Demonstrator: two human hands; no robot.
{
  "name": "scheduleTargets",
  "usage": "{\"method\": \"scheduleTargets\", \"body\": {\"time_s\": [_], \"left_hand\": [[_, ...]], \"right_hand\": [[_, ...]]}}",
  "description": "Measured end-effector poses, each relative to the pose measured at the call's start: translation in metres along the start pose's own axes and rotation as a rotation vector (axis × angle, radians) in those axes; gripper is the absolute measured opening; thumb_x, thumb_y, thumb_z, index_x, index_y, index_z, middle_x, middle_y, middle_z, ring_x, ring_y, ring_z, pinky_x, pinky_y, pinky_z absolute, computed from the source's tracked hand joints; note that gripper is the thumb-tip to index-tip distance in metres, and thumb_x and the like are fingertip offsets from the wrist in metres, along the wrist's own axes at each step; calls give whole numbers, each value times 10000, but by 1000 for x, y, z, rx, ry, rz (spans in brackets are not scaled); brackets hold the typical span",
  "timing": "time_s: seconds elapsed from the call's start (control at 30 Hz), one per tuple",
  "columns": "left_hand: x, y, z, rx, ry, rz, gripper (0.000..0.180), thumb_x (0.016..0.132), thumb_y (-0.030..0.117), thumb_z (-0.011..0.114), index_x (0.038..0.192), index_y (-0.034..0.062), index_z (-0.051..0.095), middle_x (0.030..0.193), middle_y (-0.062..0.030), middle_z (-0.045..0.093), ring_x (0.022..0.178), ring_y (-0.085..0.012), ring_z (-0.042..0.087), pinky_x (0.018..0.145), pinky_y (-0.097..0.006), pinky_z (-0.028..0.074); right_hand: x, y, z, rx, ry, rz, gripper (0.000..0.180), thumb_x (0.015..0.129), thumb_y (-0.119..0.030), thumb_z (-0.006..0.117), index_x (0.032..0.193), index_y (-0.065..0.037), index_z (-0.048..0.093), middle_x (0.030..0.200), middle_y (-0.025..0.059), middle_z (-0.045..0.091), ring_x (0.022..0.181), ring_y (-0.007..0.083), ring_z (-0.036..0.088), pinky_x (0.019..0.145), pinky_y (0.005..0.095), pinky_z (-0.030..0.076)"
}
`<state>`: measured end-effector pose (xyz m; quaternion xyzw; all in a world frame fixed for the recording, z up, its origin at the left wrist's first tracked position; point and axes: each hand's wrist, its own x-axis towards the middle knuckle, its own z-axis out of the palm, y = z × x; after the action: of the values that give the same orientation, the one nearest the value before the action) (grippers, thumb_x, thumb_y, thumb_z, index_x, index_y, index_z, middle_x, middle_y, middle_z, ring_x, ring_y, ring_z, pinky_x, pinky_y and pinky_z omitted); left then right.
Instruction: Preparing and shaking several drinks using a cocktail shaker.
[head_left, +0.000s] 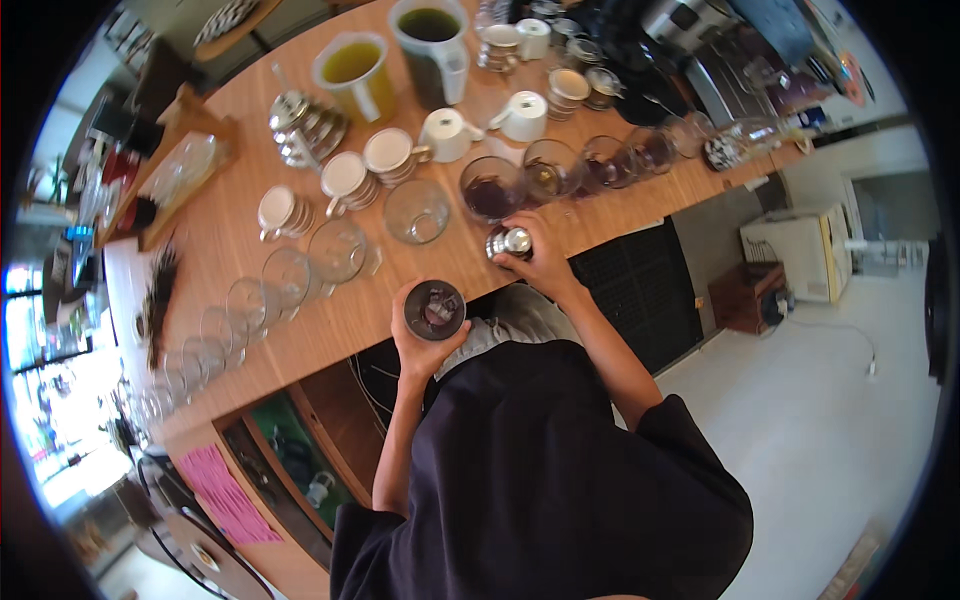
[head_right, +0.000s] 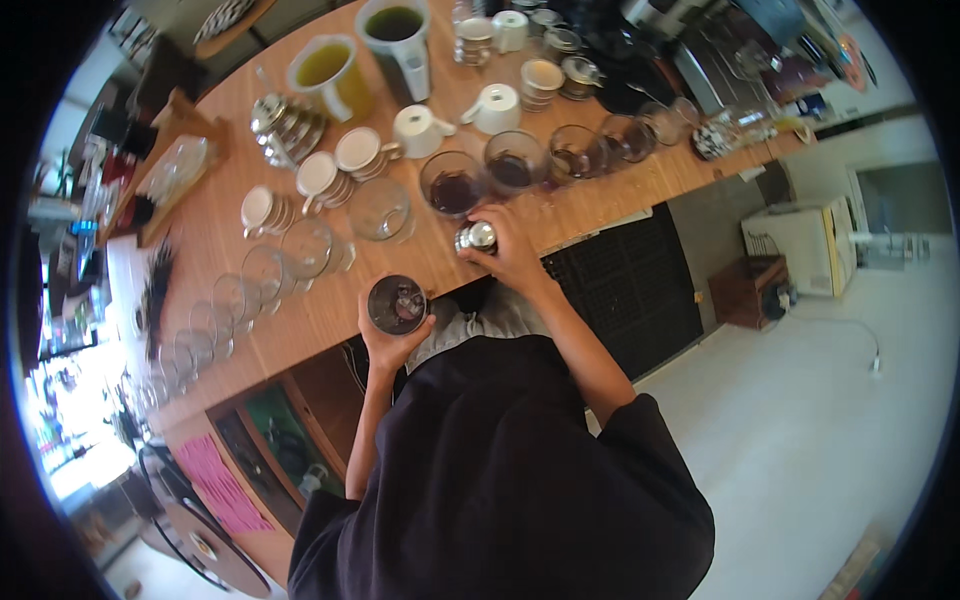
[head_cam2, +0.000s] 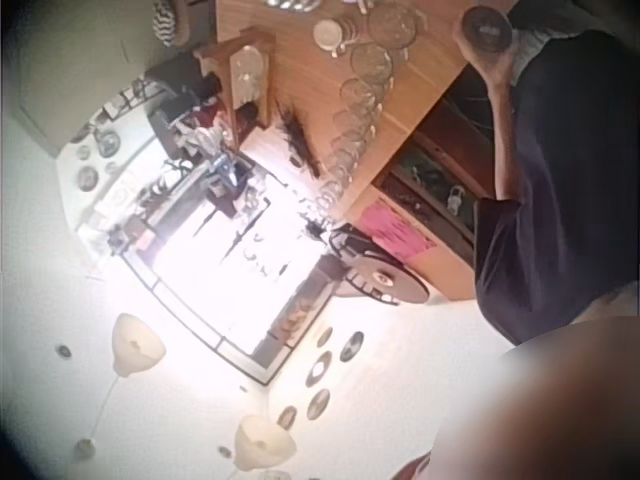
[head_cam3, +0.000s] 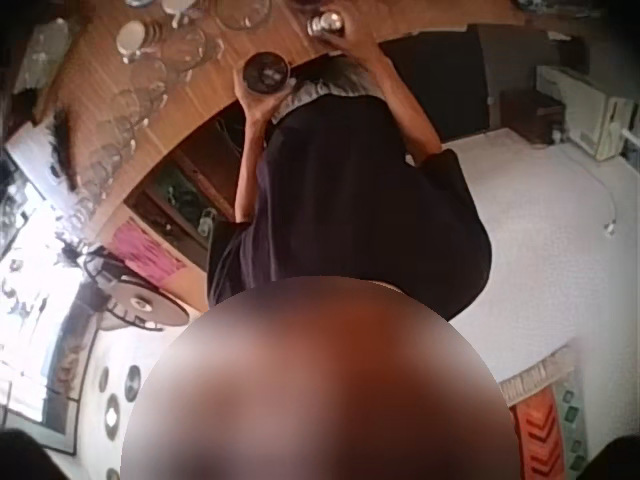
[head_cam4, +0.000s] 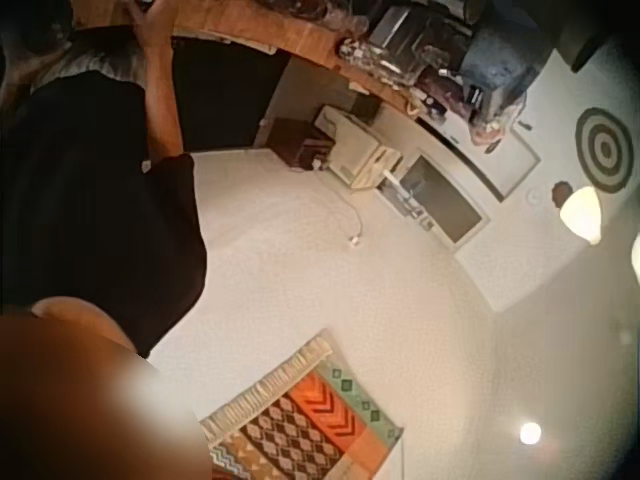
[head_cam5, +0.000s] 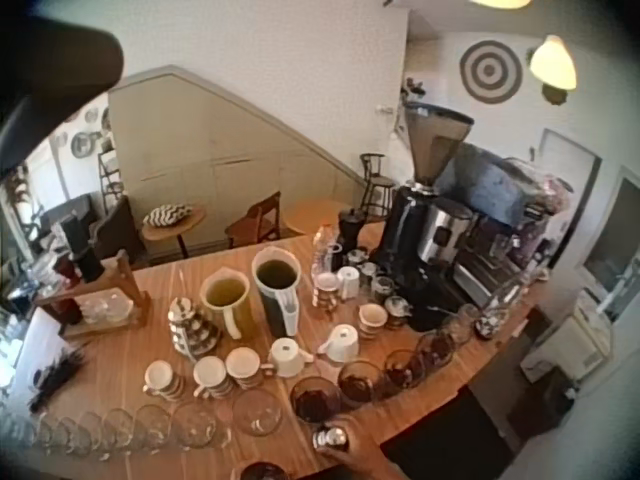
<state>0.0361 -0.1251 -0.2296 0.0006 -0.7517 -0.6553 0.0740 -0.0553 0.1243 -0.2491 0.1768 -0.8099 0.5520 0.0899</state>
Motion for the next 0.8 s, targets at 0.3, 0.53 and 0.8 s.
{"method": "scheduleTargets", "body": {"time_s": [0.3, 0.53, 0.8], "left_hand": [[7, 16, 49, 7, 40, 87, 896, 631, 69, 934, 1382, 0, 451, 1285, -157, 619, 1144, -252, 630, 1022, -397, 508], [4, 40, 99, -12, 406, 61, 923, 658, 49, 930, 1421, 2, 414, 1329, -135, 577, 1232, -254, 590, 1079, -401, 474], [0, 54, 133, 197, 738, 17, 872, 650, 71, 922, 1392, 4, 469, 1286, -111, 590, 1203, -218, 581, 1082, -375, 452]], "right_hand": [[-20, -4, -102, -435, 76, -438, 483, 895, -336, 774, 1268, -81, 603, 1317, 178, 596, 1271, 381, 577, 1056, 480, 479], [8, 97, -288, -677, 1017, -3, 969, 865, -314, 819, 1525, 51, 210, 1542, 244, 281, 1423, 382, 326, 1191, 500, 268], [61, 176, -393, -547, 1023, 80, 1124, 663, -180, 993, 1493, 56, 274, 1486, 272, 382, 1388, 360, 421, 1192, 525, 338]]}}
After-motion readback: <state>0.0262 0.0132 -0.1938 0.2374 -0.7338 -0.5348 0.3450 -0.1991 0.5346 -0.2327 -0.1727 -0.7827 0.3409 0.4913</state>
